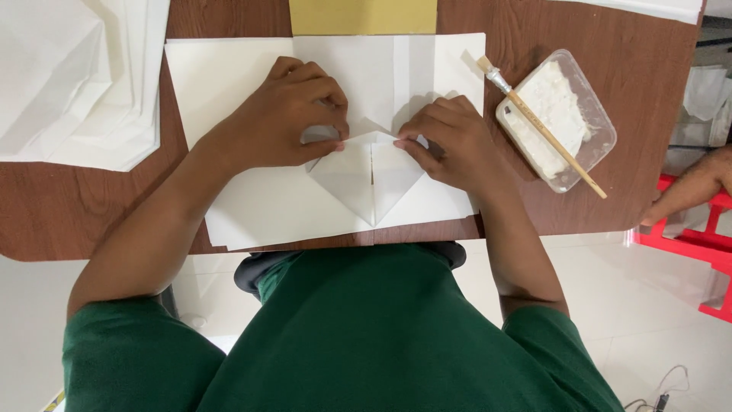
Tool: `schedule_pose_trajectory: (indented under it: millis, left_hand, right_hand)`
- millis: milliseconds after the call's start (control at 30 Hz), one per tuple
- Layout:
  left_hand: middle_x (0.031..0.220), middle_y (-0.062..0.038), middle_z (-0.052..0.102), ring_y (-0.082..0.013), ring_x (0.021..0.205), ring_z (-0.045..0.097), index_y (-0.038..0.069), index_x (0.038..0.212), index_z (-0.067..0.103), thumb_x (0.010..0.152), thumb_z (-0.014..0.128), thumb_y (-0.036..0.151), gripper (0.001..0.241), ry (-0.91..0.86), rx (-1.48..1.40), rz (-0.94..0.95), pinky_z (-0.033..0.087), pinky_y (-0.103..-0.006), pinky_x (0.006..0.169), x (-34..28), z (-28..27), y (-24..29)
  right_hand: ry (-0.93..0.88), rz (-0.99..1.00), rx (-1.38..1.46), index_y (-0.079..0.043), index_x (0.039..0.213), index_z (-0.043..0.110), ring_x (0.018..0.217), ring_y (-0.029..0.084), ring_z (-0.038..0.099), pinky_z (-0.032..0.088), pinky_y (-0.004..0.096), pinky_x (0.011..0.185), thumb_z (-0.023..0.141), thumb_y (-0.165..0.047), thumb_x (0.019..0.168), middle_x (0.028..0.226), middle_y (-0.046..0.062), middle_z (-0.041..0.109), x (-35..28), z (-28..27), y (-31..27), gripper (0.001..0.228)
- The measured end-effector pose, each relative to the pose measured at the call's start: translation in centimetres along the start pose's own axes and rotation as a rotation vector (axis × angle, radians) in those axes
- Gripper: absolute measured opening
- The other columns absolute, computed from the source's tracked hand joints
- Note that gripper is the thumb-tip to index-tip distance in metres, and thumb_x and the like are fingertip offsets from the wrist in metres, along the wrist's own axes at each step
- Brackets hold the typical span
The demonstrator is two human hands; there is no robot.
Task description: The person applies white glue to the edges of a white paper structure using a brush. They then fold and press the glued sections together to form a box-like shape. The person also handles a yellow paper sheet, placing it on the table.
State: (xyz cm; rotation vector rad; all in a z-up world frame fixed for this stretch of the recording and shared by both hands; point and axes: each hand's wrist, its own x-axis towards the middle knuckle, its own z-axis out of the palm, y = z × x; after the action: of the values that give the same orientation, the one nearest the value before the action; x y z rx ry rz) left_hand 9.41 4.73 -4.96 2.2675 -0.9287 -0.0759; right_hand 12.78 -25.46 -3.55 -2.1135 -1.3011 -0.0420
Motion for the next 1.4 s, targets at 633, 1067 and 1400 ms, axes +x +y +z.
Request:
schedule_pose_trajectory:
  millis: [633, 1067, 1400]
  left_hand:
    - [0.099, 0.003, 0.059, -0.0214, 0.096, 0.051, 0.017, 0.085, 0.067, 0.096, 0.088, 0.034, 0.029, 0.210, 0.055, 0.024, 0.029, -0.0427, 0.097, 0.3, 2.4, 1.2]
    - [0.100, 0.003, 0.059, -0.0199, 0.096, 0.052, 0.018, 0.082, 0.074, 0.094, 0.088, 0.032, 0.023, 0.146, -0.064, -0.030, 0.026, -0.0414, 0.096, 0.5, 2.3, 1.1]
    - [0.099, 0.003, 0.056, -0.0206, 0.095, 0.049, 0.017, 0.082, 0.077, 0.100, 0.078, 0.035, 0.026, 0.092, -0.071, -0.069, 0.024, -0.0422, 0.094, 0.7, 1.9, 0.5]
  right_hand:
    - [0.053, -0.026, 0.162, -0.004, 0.091, 0.070, 0.078, 0.023, 0.059, 0.035, 0.036, 0.076, 0.077, -0.009, 0.098, 0.091, 0.008, 0.072, 1.1, 0.7, -0.7, 0.011]
    - [-0.113, 0.276, 0.245, -0.017, 0.103, 0.071, 0.073, 0.010, 0.057, 0.036, 0.032, 0.083, 0.085, -0.027, 0.096, 0.089, -0.007, 0.070, 1.1, 1.5, 0.4, 0.019]
    - [-0.130, 0.435, 0.470, -0.015, 0.106, 0.067, 0.064, 0.006, 0.051, 0.037, 0.027, 0.082, 0.088, -0.015, 0.091, 0.087, -0.003, 0.075, 1.8, 0.2, -0.2, 0.026]
